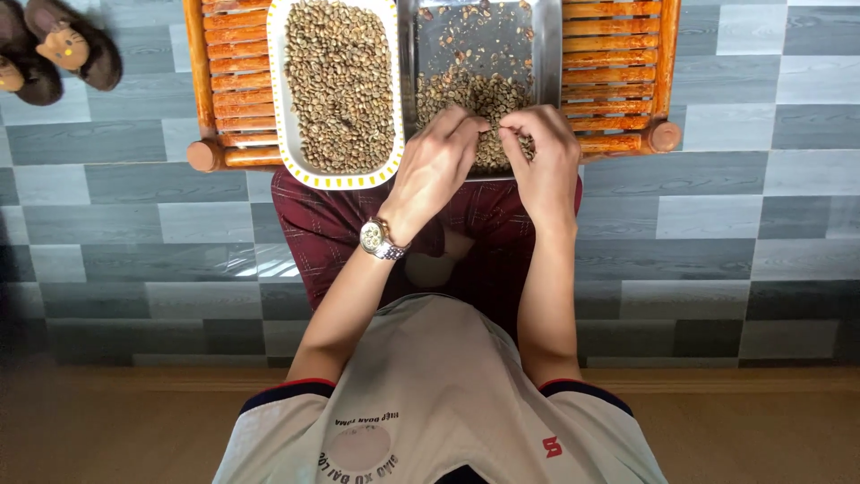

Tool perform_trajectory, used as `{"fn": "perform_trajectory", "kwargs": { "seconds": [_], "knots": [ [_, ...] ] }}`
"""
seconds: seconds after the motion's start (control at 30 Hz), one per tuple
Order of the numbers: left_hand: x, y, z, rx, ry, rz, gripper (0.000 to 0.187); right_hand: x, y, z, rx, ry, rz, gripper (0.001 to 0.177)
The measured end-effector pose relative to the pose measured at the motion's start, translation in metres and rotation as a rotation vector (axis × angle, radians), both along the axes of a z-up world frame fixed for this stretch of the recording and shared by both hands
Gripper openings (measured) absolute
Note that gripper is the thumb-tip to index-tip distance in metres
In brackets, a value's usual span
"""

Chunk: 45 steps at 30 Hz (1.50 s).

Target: Manually sorting coffee beans by picking them from one tray and placing them into another.

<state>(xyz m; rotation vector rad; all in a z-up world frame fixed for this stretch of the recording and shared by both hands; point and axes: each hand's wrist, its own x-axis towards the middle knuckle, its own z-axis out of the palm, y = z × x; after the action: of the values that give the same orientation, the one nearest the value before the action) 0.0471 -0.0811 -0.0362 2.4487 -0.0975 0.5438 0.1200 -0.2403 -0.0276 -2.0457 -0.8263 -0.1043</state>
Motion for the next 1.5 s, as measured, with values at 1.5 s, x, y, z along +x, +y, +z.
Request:
{"fn": "perform_trajectory", "kwargs": {
  "seconds": [1.5],
  "knots": [
    [-0.002, 0.177, -0.055, 0.277, 0.163, 0.398, 0.008, -0.061, 0.046, 0.019, -0.120, -0.136, 0.133, 0.010]
  ]
}}
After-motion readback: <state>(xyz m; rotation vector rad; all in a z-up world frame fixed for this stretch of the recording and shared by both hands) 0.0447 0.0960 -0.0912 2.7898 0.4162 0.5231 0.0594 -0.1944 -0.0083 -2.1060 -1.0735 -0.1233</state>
